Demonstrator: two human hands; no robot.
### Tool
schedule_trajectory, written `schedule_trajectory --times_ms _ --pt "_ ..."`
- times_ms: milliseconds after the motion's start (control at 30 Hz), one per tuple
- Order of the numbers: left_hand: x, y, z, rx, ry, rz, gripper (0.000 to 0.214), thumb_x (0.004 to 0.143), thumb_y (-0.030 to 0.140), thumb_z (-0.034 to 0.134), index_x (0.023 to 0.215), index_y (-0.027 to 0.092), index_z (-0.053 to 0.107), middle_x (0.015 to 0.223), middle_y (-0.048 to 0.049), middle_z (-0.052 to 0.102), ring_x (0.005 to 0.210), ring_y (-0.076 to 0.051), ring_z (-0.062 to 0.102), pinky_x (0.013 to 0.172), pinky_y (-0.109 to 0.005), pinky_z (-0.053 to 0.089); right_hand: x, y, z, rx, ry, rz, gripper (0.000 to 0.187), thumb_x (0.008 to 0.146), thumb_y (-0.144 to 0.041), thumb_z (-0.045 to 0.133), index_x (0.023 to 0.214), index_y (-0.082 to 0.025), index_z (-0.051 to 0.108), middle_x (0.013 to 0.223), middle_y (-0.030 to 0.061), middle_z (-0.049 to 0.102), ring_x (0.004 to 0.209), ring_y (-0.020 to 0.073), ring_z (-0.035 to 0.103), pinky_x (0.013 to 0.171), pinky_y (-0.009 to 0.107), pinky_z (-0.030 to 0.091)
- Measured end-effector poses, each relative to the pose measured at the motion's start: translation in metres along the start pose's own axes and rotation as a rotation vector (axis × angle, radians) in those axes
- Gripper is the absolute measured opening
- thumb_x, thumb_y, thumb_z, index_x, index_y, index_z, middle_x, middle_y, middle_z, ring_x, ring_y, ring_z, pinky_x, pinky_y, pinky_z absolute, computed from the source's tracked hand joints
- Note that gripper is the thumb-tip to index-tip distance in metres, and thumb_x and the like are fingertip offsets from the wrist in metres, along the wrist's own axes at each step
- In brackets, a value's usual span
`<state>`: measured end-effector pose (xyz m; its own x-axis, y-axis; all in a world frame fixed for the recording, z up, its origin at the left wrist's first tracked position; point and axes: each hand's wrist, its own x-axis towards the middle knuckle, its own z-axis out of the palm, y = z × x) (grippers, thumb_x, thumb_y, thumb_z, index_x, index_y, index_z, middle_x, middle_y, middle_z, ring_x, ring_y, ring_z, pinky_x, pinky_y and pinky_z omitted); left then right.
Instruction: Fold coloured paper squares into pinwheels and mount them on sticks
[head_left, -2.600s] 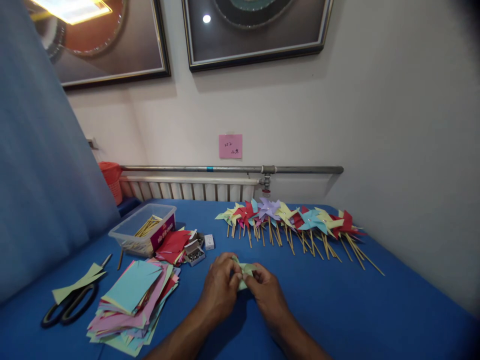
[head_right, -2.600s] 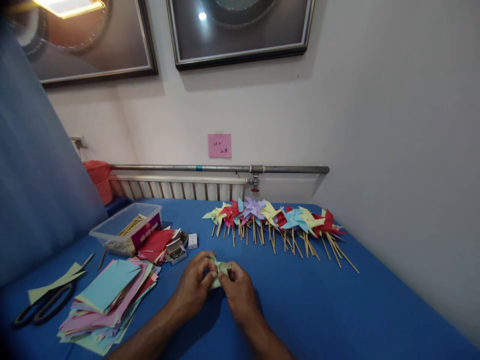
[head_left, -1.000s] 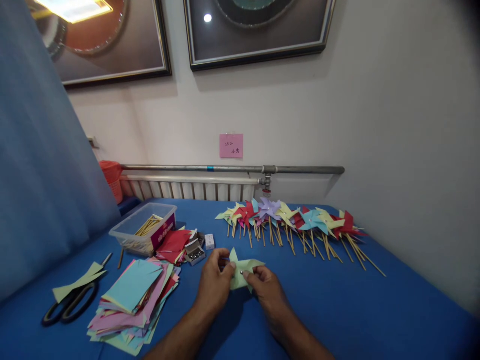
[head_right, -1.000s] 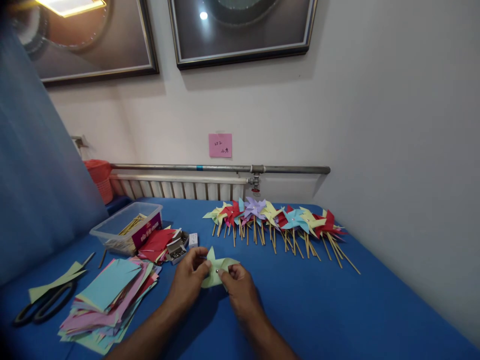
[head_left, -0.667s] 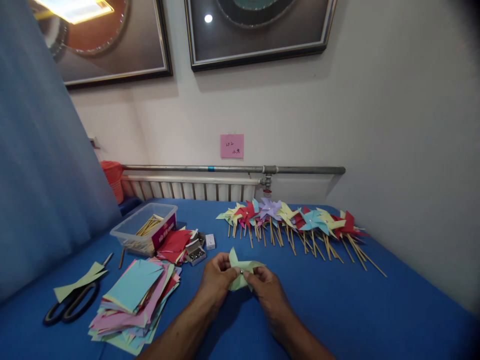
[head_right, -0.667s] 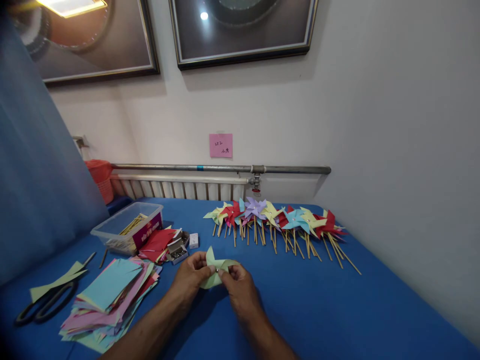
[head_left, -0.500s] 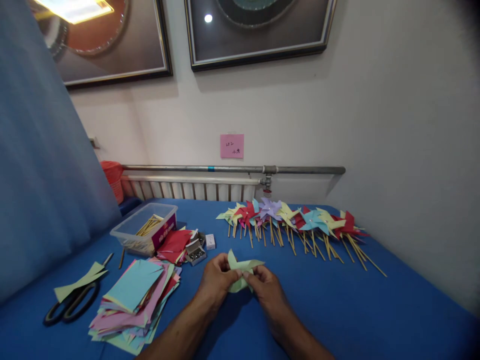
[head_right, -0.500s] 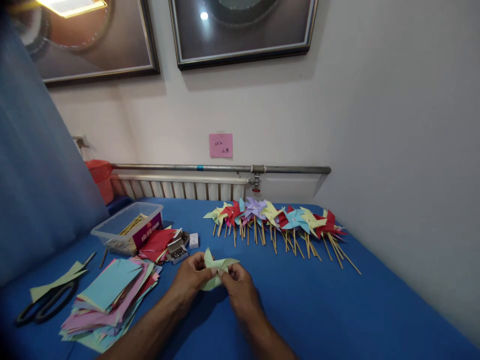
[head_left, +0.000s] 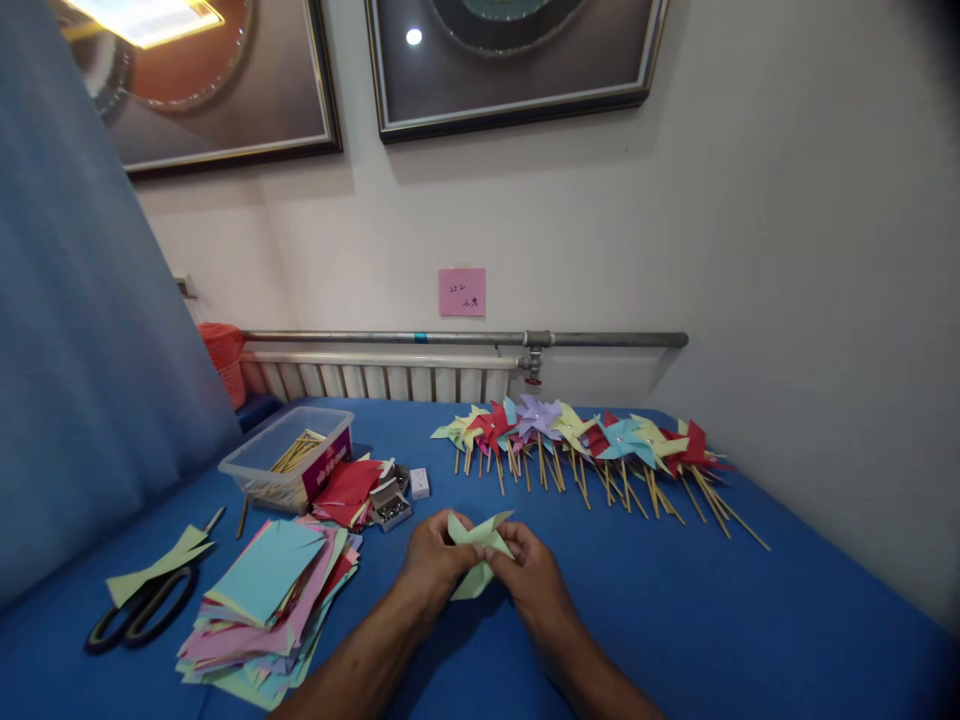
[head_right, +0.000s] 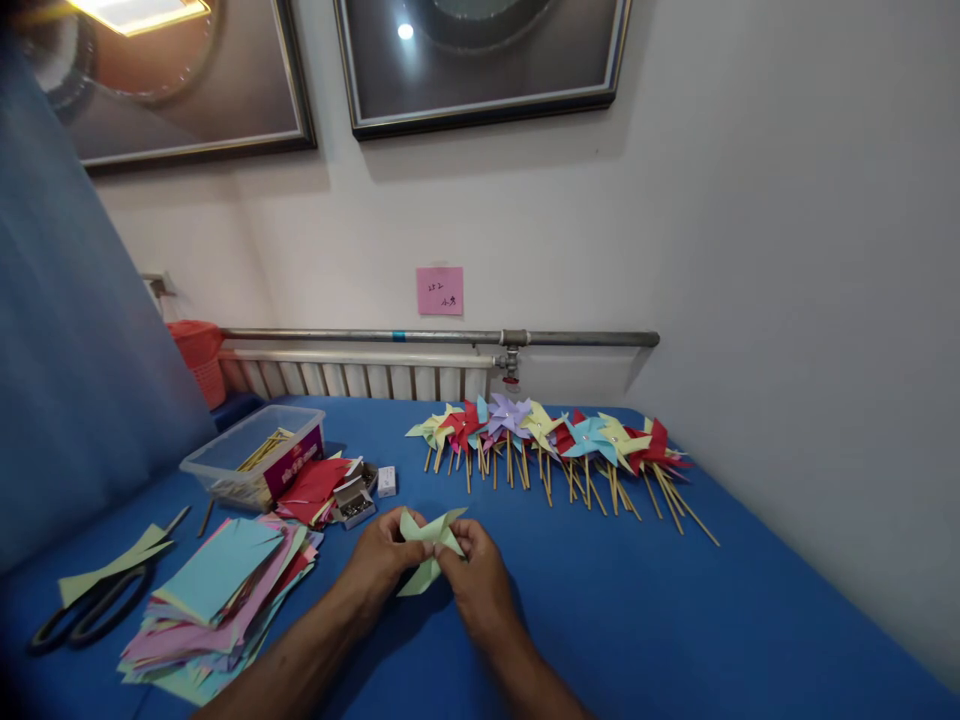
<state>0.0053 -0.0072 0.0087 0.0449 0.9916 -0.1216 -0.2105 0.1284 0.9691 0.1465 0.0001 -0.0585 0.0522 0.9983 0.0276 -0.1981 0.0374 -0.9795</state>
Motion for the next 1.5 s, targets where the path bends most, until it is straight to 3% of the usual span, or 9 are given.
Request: schedule_trajectory --times_ms 200,500,667,833,1100,1500 --pt "0.003 -0.006 -0.002 0.029 -0.010 0.016 0.042 0.042 0.029 0.095 0.067 0.018 0.062 0.052 0.0073 0.058 0.048 -0.009 0.047 0.050 -0.022 0.036 -0.002 -0.003 0.002 -0.002 -0.007 -0.003 0.042 0.065 -0.047 0.087 0.096 -0.023 0.070 0.084 0.0063 0.082 0.077 0.0289 0.076 0.069 0.036 0.056" --pt "0.003 -0.003 -0.005 0.098 -0.006 0.011 0.029 0.047 0.021 0.078 0.070 0.020 0.062 0.050 0.0076 0.057 0.046 -0.009 0.046 0.049 -0.021 0.032 -0.012 -0.024 0.006 -0.014 -0.079 0.037 0.039 0.064 -0.041 0.087 0.092 -0.022 0.068 0.088 0.0071 0.084 0.075 0.0268 0.075 0.068 0.033 0.054" --pt "0.002 -0.002 -0.006 0.137 -0.018 0.041 0.025 0.049 0.022 0.073 0.071 0.019 0.063 0.052 0.0064 0.058 0.048 -0.009 0.046 0.050 -0.021 0.032 -0.008 -0.016 0.005 -0.020 -0.072 0.038 0.034 0.064 -0.042 0.086 0.084 -0.022 0.068 0.081 0.0049 0.081 0.068 0.0233 0.071 0.064 0.031 0.051" --pt "0.003 -0.004 -0.007 0.138 -0.040 0.062 0.025 0.050 0.022 0.073 0.072 0.019 0.063 0.053 0.0067 0.058 0.049 -0.009 0.046 0.050 -0.020 0.031 -0.004 -0.005 0.003 0.006 -0.085 0.045 0.034 0.064 -0.043 0.086 0.084 -0.022 0.070 0.076 0.0025 0.078 0.065 0.0210 0.067 0.065 0.031 0.049" --pt "0.006 -0.007 -0.010 0.129 -0.067 0.067 0.028 0.051 0.022 0.080 0.072 0.020 0.062 0.053 0.0079 0.056 0.048 -0.009 0.044 0.051 -0.021 0.029 -0.012 -0.026 -0.001 0.020 -0.192 0.051 0.032 0.067 -0.046 0.087 0.079 -0.022 0.070 0.072 -0.0014 0.071 0.068 0.0187 0.062 0.067 0.029 0.046" --pt "0.004 -0.003 -0.008 0.148 -0.067 0.055 0.028 0.052 0.022 0.082 0.073 0.019 0.064 0.054 0.0082 0.055 0.048 -0.008 0.043 0.050 -0.021 0.029 -0.011 -0.024 -0.002 0.038 -0.164 0.063 0.031 0.069 -0.044 0.090 0.085 -0.020 0.078 0.077 0.0005 0.077 0.071 0.0201 0.067 0.070 0.029 0.049"
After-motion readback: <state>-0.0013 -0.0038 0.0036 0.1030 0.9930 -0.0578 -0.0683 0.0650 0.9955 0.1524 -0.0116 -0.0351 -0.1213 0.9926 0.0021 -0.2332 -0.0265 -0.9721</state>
